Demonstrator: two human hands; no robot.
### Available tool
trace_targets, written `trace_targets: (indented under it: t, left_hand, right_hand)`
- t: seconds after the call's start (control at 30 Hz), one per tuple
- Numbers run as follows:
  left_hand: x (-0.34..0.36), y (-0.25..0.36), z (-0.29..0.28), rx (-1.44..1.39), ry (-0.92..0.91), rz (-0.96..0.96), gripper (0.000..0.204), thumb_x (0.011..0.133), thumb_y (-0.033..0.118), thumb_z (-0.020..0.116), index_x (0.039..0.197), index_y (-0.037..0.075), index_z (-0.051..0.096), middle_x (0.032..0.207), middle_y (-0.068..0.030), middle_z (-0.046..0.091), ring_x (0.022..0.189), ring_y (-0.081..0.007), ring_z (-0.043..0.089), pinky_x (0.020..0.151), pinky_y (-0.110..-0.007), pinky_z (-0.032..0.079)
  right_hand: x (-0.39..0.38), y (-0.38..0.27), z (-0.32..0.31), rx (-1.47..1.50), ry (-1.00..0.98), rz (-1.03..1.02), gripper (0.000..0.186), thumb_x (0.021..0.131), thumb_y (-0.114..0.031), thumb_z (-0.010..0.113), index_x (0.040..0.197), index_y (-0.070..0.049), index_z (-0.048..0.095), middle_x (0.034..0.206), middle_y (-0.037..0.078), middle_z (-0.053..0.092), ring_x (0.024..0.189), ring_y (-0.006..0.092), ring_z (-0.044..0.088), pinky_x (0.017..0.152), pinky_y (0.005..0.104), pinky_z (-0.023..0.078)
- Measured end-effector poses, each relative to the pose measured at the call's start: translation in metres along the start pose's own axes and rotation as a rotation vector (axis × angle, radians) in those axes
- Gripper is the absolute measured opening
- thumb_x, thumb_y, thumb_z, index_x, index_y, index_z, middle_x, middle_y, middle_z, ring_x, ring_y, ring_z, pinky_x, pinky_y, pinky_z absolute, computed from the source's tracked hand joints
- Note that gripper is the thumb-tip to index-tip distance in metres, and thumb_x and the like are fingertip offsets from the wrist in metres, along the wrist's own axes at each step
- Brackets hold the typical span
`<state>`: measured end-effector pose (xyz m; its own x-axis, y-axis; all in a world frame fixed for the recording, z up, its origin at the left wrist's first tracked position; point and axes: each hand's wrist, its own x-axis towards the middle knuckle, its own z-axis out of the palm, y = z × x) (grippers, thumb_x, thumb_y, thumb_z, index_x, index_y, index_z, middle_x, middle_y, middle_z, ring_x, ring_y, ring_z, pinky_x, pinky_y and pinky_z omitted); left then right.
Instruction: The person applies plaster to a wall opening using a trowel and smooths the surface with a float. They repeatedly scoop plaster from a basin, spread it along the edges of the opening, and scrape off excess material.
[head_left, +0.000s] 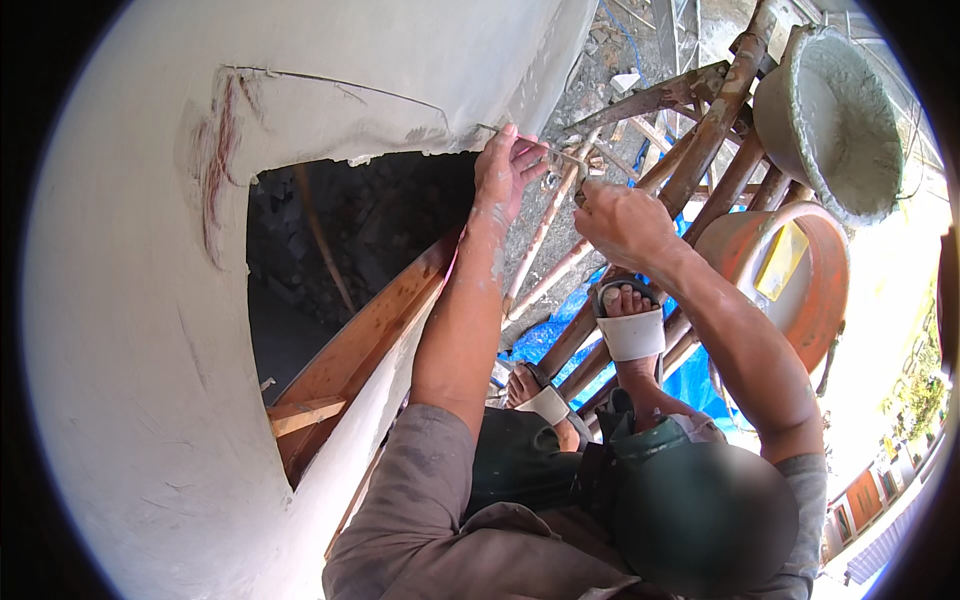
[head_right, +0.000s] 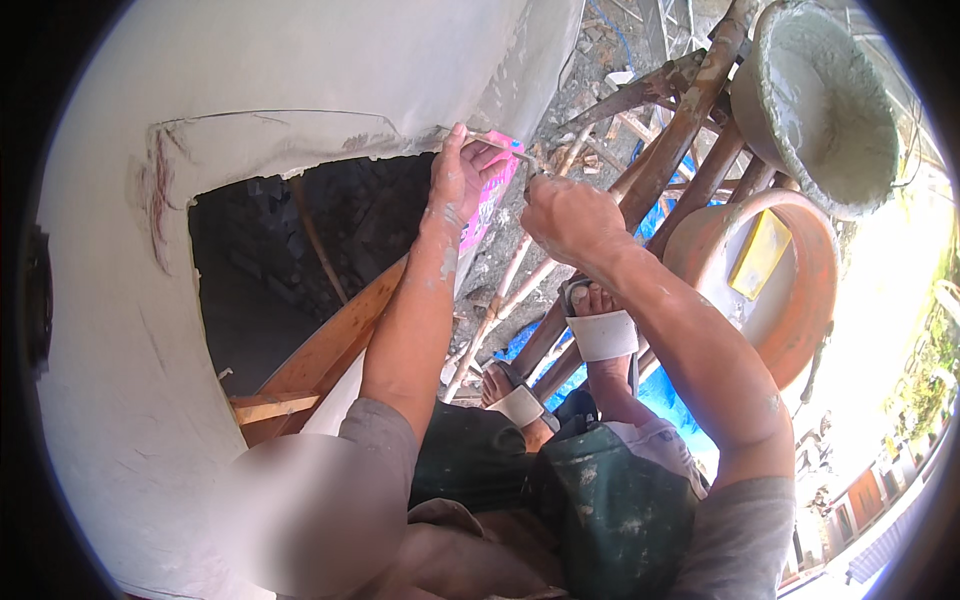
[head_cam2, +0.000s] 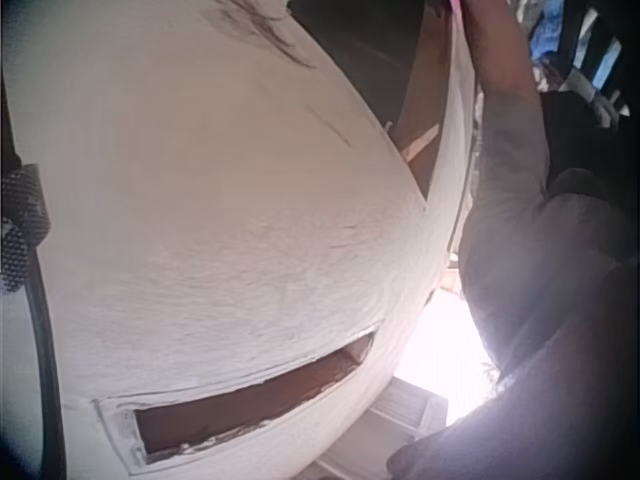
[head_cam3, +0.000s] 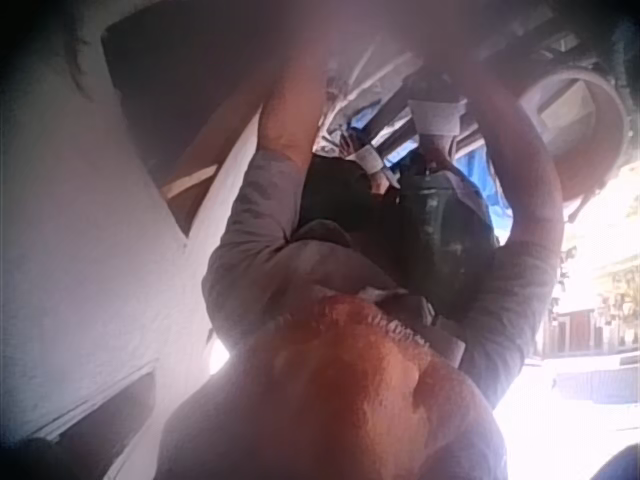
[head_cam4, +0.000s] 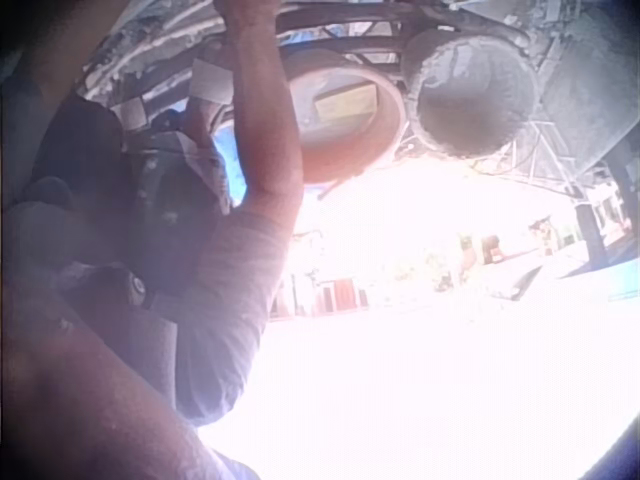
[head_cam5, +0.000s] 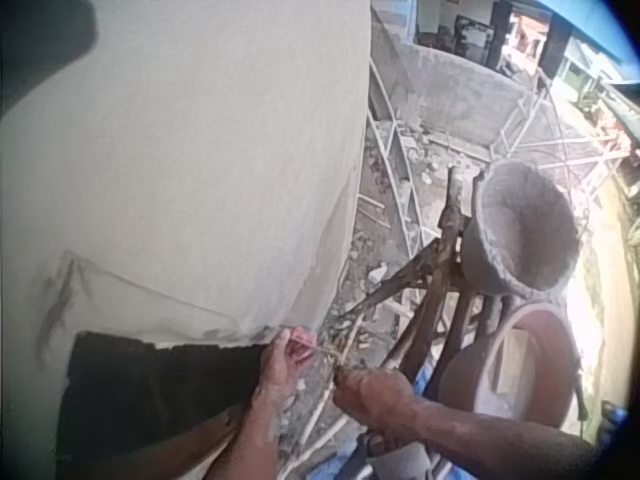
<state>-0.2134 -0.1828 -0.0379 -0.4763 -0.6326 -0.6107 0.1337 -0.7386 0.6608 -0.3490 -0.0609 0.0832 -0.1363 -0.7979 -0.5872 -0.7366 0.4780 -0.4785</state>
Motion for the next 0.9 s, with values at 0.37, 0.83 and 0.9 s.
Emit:
trace_targets:
  t: [0.37, 0.83, 0.9]
  left_hand:
    - [-0.010, 0.011, 0.006, -0.010, 0.000, 0.002, 0.036, 0.093, 0.042, 0.058, 0.103, 0.008, 0.049, 0.101, -0.0164, 0.062, 0.098, -0.0286, 0.063, 0.085, -0.044, 0.054]
    - [-0.025, 0.023, 0.016, -0.014, 0.006, 0.045, 0.039, 0.092, 0.040, 0.060, 0.107, 0.007, 0.044, 0.101, -0.0161, 0.060, 0.094, -0.0282, 0.063, 0.081, -0.044, 0.055]
    - [-0.027, 0.026, 0.018, -0.010, 0.013, 0.046, 0.041, 0.092, 0.040, 0.060, 0.109, 0.007, 0.043, 0.101, -0.0161, 0.060, 0.094, -0.0281, 0.063, 0.081, -0.044, 0.055]
  right_hand:
    - [-0.010, -0.012, -0.014, -0.006, -0.009, 0.014, 0.028, 0.085, -0.021, 0.048, 0.093, 0.003, 0.061, 0.096, 0.027, 0.066, 0.091, 0.0417, 0.065, 0.085, 0.0499, 0.050]
    - [-0.026, -0.020, -0.024, 0.006, 0.024, 0.005, 0.027, 0.086, -0.021, 0.048, 0.091, 0.003, 0.060, 0.094, 0.026, 0.066, 0.089, 0.0426, 0.065, 0.083, 0.0511, 0.050]
    - [-0.029, -0.021, -0.026, 0.007, 0.041, -0.008, 0.027, 0.086, -0.021, 0.048, 0.091, 0.004, 0.059, 0.094, 0.026, 0.066, 0.089, 0.0423, 0.064, 0.083, 0.0507, 0.050]
